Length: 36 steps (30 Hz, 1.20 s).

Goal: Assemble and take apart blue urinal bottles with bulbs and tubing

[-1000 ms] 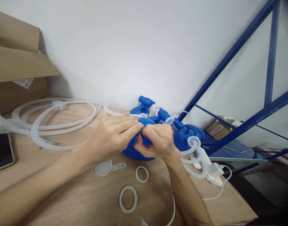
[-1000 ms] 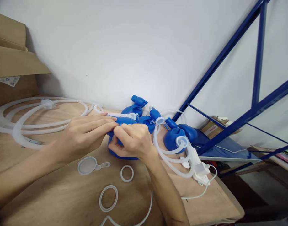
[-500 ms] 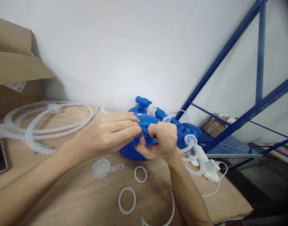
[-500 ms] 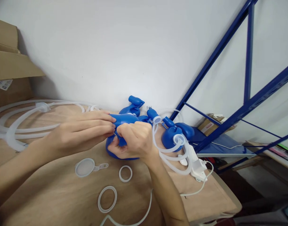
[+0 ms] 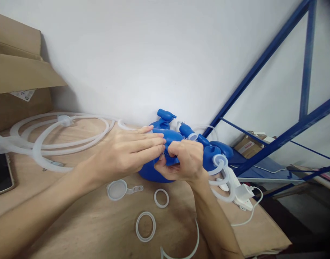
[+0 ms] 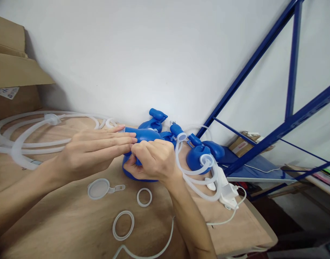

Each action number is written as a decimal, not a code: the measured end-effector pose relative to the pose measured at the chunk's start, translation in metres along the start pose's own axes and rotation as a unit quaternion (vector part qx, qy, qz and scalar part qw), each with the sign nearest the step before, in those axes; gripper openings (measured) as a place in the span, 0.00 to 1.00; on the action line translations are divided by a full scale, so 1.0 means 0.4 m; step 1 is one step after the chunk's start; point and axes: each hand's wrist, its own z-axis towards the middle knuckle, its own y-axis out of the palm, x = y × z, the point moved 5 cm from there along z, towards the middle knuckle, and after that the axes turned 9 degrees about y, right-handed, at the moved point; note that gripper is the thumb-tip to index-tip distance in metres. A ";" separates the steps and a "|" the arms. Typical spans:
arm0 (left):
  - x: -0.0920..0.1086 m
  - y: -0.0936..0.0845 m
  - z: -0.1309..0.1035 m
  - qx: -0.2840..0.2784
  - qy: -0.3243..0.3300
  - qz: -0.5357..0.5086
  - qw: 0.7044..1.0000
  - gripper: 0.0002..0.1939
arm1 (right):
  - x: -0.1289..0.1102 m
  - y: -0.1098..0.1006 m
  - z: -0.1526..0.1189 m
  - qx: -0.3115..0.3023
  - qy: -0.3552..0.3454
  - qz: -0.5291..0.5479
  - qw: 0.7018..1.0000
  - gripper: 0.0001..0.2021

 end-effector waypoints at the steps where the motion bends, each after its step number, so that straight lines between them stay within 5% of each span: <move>1: 0.002 0.003 -0.001 0.008 -0.005 0.003 1.000 0.15 | 0.000 0.000 0.001 -0.001 -0.001 -0.003 1.000 0.12; 9: 0.001 0.027 -0.003 0.025 -0.069 0.004 0.997 0.17 | 0.016 0.001 -0.006 -0.009 0.007 -0.007 1.000 0.10; 18: 0.001 0.022 0.028 -0.008 -0.117 0.000 0.993 0.08 | 0.047 0.008 -0.004 -0.080 0.143 0.145 0.976 0.08; 24: 0.013 0.001 0.047 -0.030 -0.178 0.003 0.984 0.09 | 0.025 0.004 0.000 -0.036 0.139 0.111 0.983 0.09; 30: 0.043 0.009 0.052 -0.011 -0.113 0.071 0.991 0.14 | 0.021 -0.007 0.009 -0.062 0.164 0.154 0.972 0.09; 36: 0.040 0.026 0.041 -0.002 -0.094 0.075 0.993 0.13 | 0.046 0.000 0.009 -0.111 0.297 0.236 0.919 0.10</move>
